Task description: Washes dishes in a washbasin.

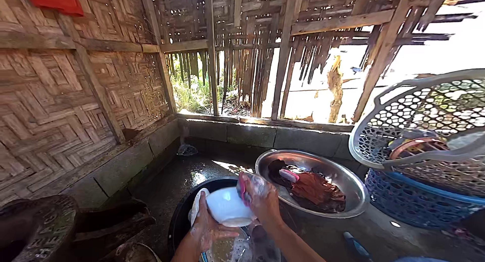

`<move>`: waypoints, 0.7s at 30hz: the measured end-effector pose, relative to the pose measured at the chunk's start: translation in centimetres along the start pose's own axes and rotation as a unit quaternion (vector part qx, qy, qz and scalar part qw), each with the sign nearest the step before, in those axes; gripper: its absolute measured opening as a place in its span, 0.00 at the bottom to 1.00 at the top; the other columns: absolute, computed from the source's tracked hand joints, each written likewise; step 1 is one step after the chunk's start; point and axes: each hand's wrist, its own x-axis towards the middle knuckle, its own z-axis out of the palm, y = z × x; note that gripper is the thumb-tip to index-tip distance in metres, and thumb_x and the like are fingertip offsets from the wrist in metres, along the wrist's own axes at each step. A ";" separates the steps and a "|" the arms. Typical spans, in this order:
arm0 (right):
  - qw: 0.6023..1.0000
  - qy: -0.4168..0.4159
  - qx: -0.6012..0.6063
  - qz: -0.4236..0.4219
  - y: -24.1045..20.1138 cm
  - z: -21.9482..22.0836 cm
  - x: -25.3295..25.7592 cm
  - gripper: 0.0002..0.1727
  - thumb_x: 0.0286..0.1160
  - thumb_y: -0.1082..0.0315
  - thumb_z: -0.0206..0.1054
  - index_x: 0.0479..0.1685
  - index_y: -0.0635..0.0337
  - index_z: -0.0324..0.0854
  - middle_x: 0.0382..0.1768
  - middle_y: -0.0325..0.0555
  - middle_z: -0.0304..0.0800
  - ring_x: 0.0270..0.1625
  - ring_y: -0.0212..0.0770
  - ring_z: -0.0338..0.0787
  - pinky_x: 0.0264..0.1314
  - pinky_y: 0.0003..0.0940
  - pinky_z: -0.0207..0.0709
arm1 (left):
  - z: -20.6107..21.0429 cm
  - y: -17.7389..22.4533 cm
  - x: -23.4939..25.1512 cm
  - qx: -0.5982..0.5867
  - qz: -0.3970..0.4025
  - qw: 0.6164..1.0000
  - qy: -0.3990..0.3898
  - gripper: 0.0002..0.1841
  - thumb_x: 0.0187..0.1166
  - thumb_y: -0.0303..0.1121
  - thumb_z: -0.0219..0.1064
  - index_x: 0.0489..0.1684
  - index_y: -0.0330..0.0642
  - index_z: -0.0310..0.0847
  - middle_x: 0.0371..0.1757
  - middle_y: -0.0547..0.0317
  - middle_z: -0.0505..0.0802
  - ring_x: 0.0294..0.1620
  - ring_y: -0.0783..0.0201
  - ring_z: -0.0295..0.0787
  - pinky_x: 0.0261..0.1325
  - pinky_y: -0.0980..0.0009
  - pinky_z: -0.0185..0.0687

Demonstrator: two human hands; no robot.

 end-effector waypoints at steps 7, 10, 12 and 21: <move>0.990 -0.104 0.084 -0.036 -0.6 -0.6 -0.3 0.24 0.86 0.53 0.57 0.35 0.66 0.87 0.27 0.45 0.84 0.34 0.38 0.86 0.45 0.40 0.80 | 0.9 0.1 0.5 -0.131 0.034 0.986 0.097 0.21 0.92 0.33 0.43 0.79 0.35 0.61 0.66 0.30 0.82 0.55 0.38 0.89 0.48 0.45 0.90; 0.961 -0.082 0.254 0.070 -2.1 -0.2 1.3 0.22 0.93 0.61 0.43 0.40 0.63 0.81 0.24 0.38 0.81 0.27 0.31 0.84 0.36 0.29 0.82 | 1.5 -1.0 1.2 -0.036 0.078 0.989 0.124 0.23 0.96 0.38 0.42 0.84 0.37 0.57 0.68 0.31 0.81 0.57 0.39 0.89 0.46 0.46 0.89; 0.944 -0.108 0.288 0.123 -2.4 0.3 1.6 0.24 0.96 0.62 0.37 0.58 0.68 0.78 0.37 0.48 0.85 0.39 0.36 0.87 0.47 0.32 0.82 | 2.0 -1.6 1.3 0.011 0.083 0.990 0.111 0.27 0.97 0.46 0.38 0.89 0.41 0.52 0.70 0.31 0.81 0.59 0.39 0.89 0.49 0.44 0.89; 0.901 -0.424 -0.060 0.070 1.1 1.6 -2.9 0.44 0.90 0.36 0.37 0.96 0.59 0.45 0.95 0.63 0.40 0.96 0.65 0.40 0.93 0.67 0.32 | 2.3 -3.2 1.0 0.123 0.156 0.976 0.086 0.32 0.96 0.51 0.30 0.92 0.41 0.47 0.77 0.33 0.75 0.68 0.43 0.82 0.57 0.46 0.86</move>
